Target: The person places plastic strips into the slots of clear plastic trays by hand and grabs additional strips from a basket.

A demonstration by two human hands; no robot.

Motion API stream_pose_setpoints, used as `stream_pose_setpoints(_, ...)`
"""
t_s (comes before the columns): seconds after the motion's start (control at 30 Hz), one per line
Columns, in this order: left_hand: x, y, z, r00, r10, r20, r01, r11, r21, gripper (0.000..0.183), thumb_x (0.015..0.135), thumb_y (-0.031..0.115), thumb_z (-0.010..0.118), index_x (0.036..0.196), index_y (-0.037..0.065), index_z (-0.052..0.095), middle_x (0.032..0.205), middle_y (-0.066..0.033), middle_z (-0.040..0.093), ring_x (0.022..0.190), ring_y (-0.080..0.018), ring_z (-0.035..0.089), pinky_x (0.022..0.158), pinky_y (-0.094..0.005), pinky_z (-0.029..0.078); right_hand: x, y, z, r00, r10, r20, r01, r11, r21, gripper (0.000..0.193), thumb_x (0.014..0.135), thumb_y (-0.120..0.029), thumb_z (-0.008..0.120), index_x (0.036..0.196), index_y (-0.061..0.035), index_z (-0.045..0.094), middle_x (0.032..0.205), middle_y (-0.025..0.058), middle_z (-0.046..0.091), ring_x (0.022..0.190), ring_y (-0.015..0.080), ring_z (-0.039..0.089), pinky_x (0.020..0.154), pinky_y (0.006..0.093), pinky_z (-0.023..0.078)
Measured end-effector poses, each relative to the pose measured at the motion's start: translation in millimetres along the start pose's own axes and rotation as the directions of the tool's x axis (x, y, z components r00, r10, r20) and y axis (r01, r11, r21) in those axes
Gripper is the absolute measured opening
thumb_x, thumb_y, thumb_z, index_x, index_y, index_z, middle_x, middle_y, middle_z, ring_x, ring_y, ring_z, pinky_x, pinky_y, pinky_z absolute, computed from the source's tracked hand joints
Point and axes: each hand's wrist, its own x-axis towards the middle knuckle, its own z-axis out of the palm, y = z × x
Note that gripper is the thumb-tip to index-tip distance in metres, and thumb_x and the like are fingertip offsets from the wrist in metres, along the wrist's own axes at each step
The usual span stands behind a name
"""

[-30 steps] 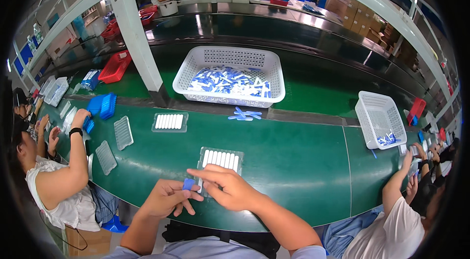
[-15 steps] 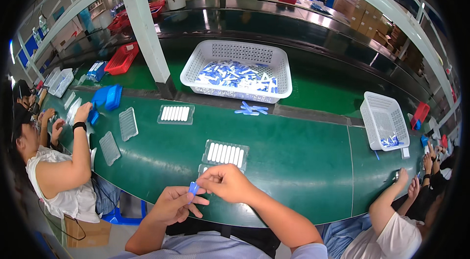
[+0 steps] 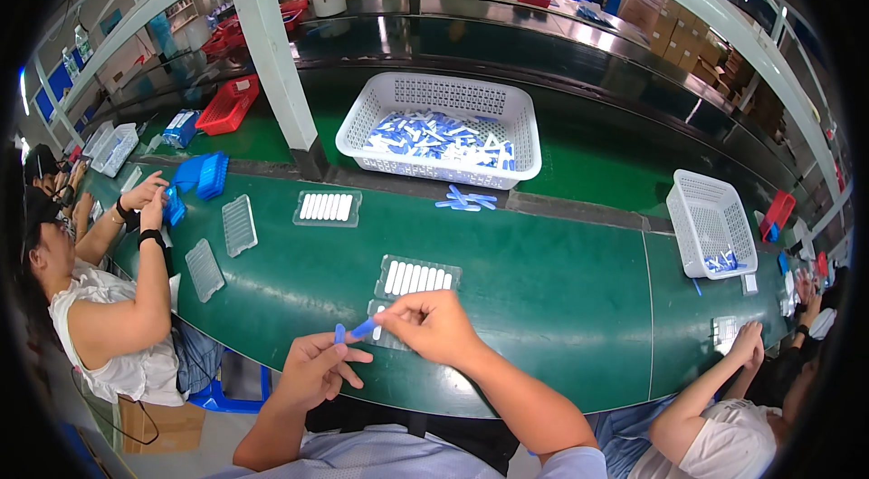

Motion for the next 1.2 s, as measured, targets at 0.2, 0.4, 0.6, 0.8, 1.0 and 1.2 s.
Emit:
stream_pose_setpoints(0.2,-4,2,-3,0.981,-0.095,0.168,0.114,0.988,-0.106,0.039,0.105,0.018,0.050,0.131,-0.010,0.055,0.115,-0.0256,0.070,0.078,-0.0242,0.076,0.038,-0.0201,0.050,-7,4,8,0.979,0.004,0.203,0.034,0.983,-0.180,0.014,0.090,-0.017,0.073,0.090,-0.0035,0.077,0.058,-0.0009,0.060,0.052,0.0036,0.048,0.048,0.0242,0.037)
stream_pose_setpoints(0.4,-4,3,-1,0.991,-0.111,0.072,0.118,0.988,-0.101,0.035,0.106,0.020,0.048,0.122,-0.009,0.059,0.115,-0.0268,0.069,0.080,-0.0262,0.076,0.038,-0.0222,0.052,-8,-1,10,0.992,-0.002,0.124,0.022,0.986,-0.165,0.013,0.089,-0.017,0.074,0.088,-0.0044,0.077,0.060,-0.0006,0.062,0.053,0.0029,0.047,0.049,0.0237,0.037)
stream_pose_setpoints(0.6,1,10,-1,0.992,-0.074,0.103,0.079,0.996,-0.045,0.036,0.107,0.021,0.046,0.123,-0.008,0.059,0.115,-0.0239,0.070,0.081,-0.0252,0.076,0.039,-0.0215,0.051,-1,3,9,0.995,0.042,0.089,-0.030,0.991,-0.131,0.014,0.088,-0.016,0.076,0.084,-0.0026,0.075,0.060,-0.0018,0.062,0.052,0.0016,0.047,0.049,0.0228,0.037)
stream_pose_setpoints(0.8,10,9,0,0.997,-0.070,0.038,0.063,0.985,0.160,0.027,0.103,0.013,0.054,0.117,-0.008,0.064,0.106,-0.0213,0.073,0.072,-0.0216,0.075,0.037,-0.0209,0.048,2,-1,6,0.991,0.090,0.103,-0.082,0.993,-0.080,0.016,0.089,-0.014,0.076,0.082,-0.0008,0.074,0.062,-0.0008,0.064,0.055,0.0016,0.052,0.050,0.0218,0.040)
stream_pose_setpoints(1.0,14,8,-12,0.999,0.018,-0.034,-0.018,1.000,-0.001,0.027,0.102,0.011,0.056,0.116,-0.010,0.065,0.097,-0.0221,0.074,0.063,-0.0202,0.073,0.036,-0.0217,0.048,7,-5,-18,0.993,0.117,-0.022,-0.107,0.962,0.251,0.016,0.092,-0.009,0.073,0.080,0.0019,0.072,0.063,0.0011,0.064,0.054,0.0025,0.054,0.048,0.0197,0.037)
stream_pose_setpoints(1.2,18,10,-15,1.000,-0.004,-0.016,0.003,0.999,-0.048,0.029,0.101,0.010,0.057,0.121,-0.010,0.064,0.098,-0.0227,0.074,0.063,-0.0210,0.073,0.036,-0.0221,0.048,9,-4,-21,0.989,0.134,-0.062,-0.112,0.955,0.273,0.015,0.092,-0.007,0.073,0.080,0.0015,0.071,0.061,0.0018,0.063,0.052,0.0038,0.054,0.048,0.0204,0.037)
